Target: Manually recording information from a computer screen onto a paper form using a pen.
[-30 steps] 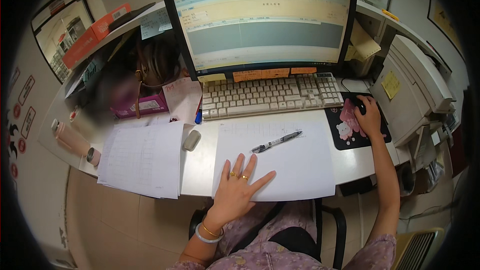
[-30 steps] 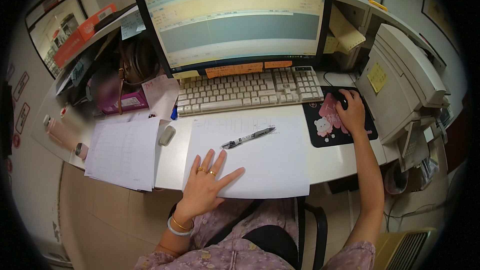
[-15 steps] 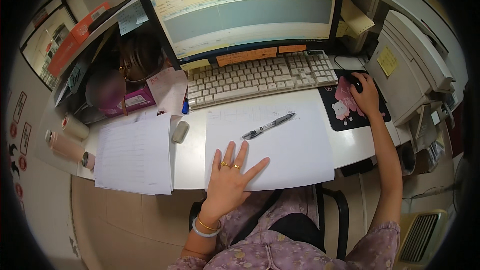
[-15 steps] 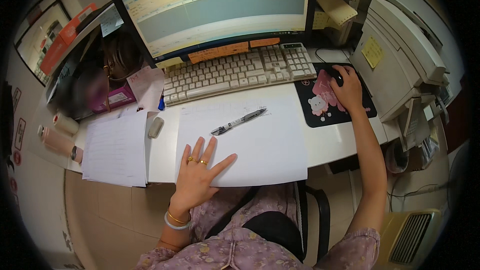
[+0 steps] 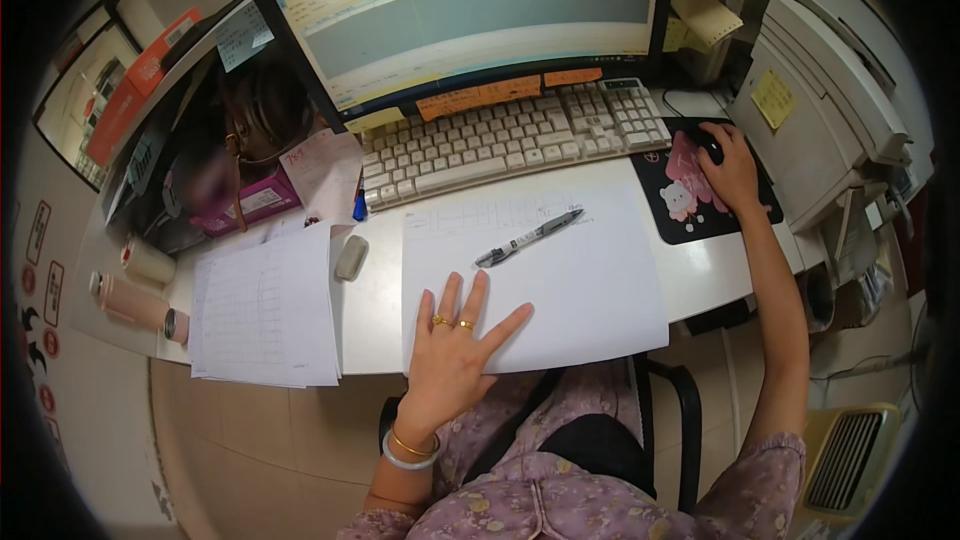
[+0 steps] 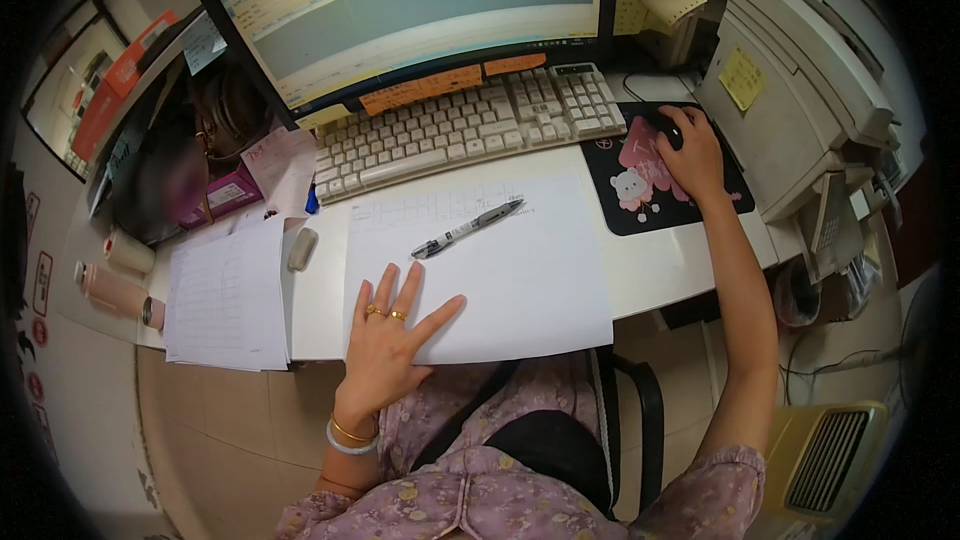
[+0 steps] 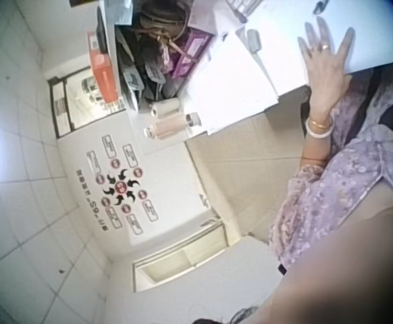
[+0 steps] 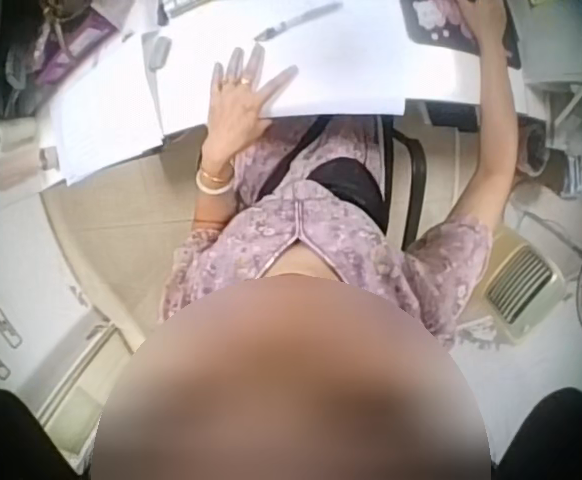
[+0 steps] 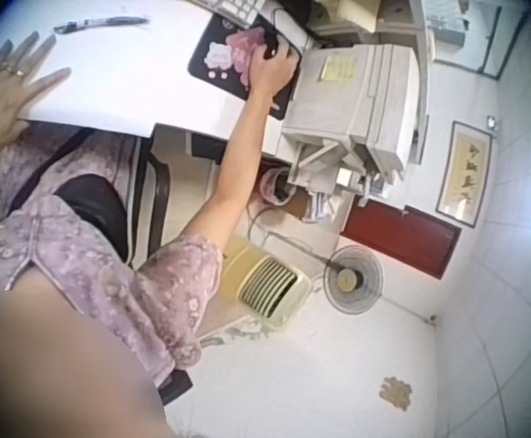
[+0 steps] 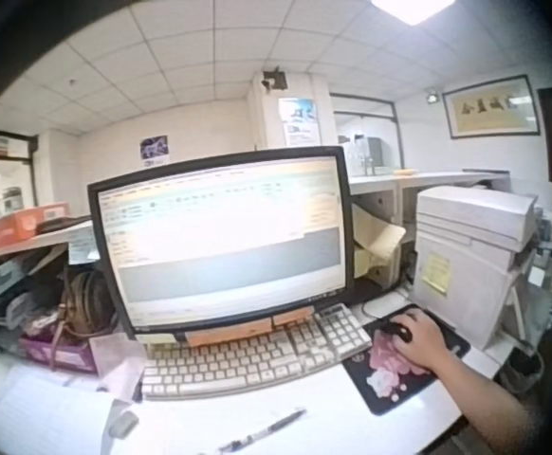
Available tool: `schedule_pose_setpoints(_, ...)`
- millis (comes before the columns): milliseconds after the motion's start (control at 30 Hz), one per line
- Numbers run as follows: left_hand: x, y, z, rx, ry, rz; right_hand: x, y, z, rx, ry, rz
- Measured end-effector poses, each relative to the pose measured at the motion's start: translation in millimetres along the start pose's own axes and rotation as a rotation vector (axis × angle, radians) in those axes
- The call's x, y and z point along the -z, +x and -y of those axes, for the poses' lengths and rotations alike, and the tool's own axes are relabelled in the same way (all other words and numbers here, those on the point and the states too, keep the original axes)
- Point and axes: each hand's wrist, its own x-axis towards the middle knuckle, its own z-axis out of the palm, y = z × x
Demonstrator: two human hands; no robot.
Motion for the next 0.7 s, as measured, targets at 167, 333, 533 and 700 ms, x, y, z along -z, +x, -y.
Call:
schedule_pose_setpoints(167, 4.2, 2.7, -1.2, 0.003, -0.008, 0.012, -1.5, 1.9, -3.0, 0.011, 0.027, -0.005)
schedule_pose_setpoints(333, 0.4, 2.3, 0.8, 0.028, -0.042, -0.024, 2.0, 3.6, 8.3, 0.12, -0.174, -0.126)
schedule_pose_setpoints(533, 0.3, 5.6, -1.0, 0.024, -0.044, -0.003, 18.1, 13.4, 68.9, 0.325, 0.28, 0.138)
schedule_pose_setpoints(700, 3.2, 1.4, 0.6, 0.031, -0.011, 0.005, 10.8, 15.4, 157.8, 0.568, 0.495, 0.626)
